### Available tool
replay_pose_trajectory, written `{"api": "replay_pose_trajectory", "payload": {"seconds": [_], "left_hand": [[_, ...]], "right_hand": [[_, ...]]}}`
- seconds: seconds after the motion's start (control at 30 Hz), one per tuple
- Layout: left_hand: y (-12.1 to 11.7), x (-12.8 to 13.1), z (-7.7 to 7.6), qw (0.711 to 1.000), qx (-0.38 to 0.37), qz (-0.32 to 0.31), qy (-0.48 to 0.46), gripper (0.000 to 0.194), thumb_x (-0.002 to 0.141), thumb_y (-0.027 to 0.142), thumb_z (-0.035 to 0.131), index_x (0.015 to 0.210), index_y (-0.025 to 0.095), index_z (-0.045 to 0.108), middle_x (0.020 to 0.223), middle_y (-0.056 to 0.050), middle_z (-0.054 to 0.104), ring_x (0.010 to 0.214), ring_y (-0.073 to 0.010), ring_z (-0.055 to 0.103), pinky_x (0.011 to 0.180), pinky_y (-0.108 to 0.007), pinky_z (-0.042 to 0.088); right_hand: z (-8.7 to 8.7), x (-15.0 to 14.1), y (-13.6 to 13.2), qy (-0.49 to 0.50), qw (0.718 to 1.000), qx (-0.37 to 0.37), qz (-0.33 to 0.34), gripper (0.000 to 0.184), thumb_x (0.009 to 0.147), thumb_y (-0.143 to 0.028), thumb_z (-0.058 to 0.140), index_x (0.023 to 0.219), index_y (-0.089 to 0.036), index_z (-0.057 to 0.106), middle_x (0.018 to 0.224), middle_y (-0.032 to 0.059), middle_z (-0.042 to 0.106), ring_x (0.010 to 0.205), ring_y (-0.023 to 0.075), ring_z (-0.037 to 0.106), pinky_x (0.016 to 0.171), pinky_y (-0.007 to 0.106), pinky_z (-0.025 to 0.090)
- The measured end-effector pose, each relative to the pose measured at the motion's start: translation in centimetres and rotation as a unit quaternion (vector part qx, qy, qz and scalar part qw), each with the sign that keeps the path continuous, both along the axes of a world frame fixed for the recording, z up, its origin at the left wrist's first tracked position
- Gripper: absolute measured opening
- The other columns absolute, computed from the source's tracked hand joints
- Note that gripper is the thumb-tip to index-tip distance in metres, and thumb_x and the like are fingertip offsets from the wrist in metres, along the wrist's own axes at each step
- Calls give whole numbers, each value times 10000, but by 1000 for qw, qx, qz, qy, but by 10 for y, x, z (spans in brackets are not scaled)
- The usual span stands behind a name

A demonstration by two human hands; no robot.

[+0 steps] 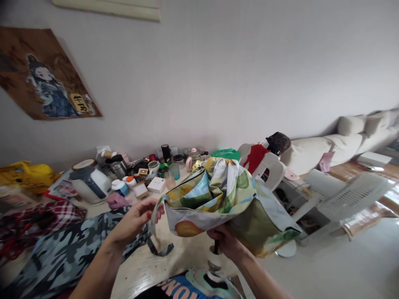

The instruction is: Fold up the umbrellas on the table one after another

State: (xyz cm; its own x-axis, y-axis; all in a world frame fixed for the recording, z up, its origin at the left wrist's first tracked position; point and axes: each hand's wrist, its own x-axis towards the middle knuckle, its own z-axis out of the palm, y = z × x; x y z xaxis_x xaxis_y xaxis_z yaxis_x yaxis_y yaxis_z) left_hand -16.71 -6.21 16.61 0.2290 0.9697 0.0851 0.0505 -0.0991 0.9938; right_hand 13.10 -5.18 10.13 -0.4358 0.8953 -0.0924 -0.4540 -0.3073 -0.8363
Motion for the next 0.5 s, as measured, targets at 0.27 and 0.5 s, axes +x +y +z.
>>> {"api": "replay_pose_trajectory", "payload": {"seconds": [0.27,0.5], "left_hand": [[-17,33,55,938,299,56,164,956,546,737,710,1344,258,488,1452,-150,387,1344,-365,350,1117,-510,284],[-3,42,75,816,432,-33,382,614,633,594,765,1092,202,650,1413,-176,405,1316,-383,324,1093,-591,272]], "right_hand": [[-4,-5,3,-15,999,-3,36,512,602,-477,779,494,-212,355,474,-93,213,476,67,117,485,275,106],[-4,-8,5,-36,997,-53,35,422,552,-407,809,511,-188,451,484,-86,281,474,55,124,495,272,79]]}}
